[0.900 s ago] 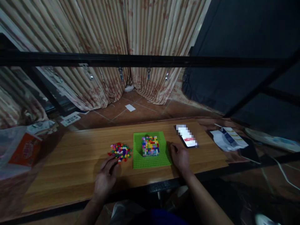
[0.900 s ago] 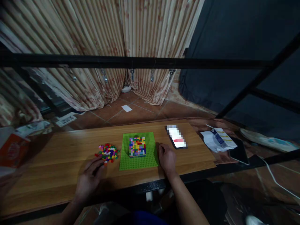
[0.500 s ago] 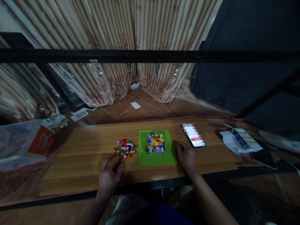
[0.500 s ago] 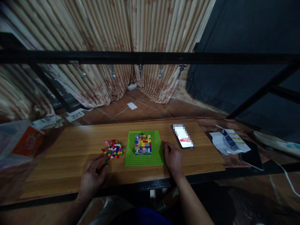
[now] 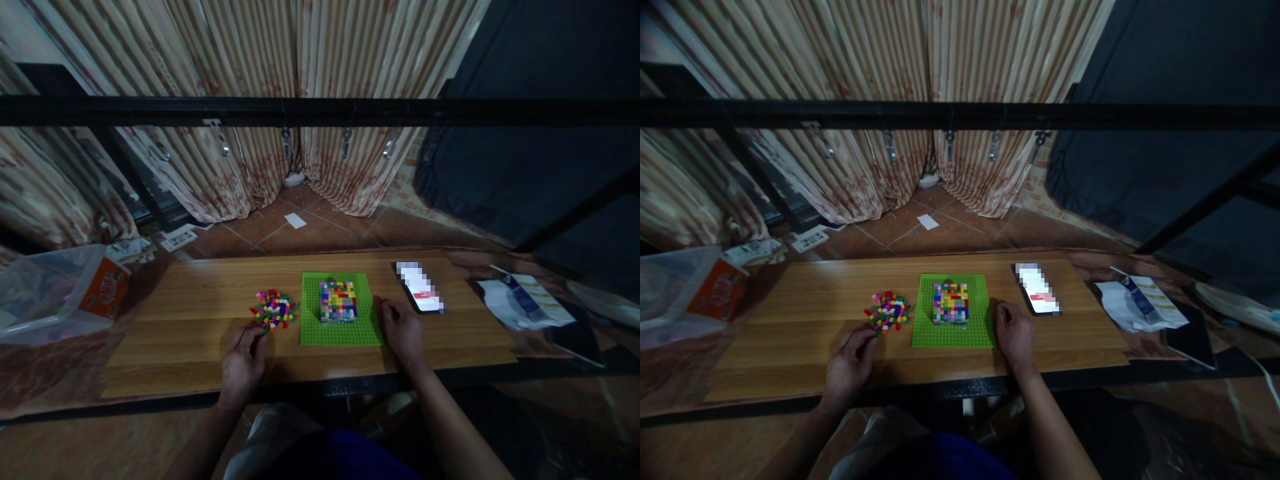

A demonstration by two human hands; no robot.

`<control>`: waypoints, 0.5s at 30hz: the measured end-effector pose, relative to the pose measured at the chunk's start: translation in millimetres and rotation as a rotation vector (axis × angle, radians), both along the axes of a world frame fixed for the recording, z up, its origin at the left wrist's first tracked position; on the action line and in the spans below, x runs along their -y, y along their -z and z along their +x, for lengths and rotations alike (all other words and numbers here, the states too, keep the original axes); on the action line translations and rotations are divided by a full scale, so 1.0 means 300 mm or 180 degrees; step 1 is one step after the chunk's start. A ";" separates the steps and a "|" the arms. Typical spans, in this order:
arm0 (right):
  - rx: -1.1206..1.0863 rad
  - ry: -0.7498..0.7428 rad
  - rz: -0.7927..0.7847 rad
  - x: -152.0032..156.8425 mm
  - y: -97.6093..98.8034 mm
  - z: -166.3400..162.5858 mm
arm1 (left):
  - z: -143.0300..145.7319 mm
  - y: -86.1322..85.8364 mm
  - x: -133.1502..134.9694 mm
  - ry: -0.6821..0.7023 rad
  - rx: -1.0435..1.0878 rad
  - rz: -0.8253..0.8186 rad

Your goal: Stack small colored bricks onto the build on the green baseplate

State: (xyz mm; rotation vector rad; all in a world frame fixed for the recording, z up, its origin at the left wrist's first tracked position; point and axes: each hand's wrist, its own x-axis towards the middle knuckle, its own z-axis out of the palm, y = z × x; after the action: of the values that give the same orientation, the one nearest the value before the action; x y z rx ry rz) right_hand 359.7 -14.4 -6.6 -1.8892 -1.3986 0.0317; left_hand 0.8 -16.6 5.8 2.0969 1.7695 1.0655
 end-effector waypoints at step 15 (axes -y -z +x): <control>-0.0024 0.0012 -0.0060 0.000 0.013 0.011 | 0.111 -0.069 0.014 0.0384 0.0561 -0.0279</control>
State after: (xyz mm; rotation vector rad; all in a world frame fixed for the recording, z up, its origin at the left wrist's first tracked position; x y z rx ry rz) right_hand 363.1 -14.5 -10.5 -1.9052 -1.3943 0.0502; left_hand 34.1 -20.9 26.5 1.9648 1.5586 1.0825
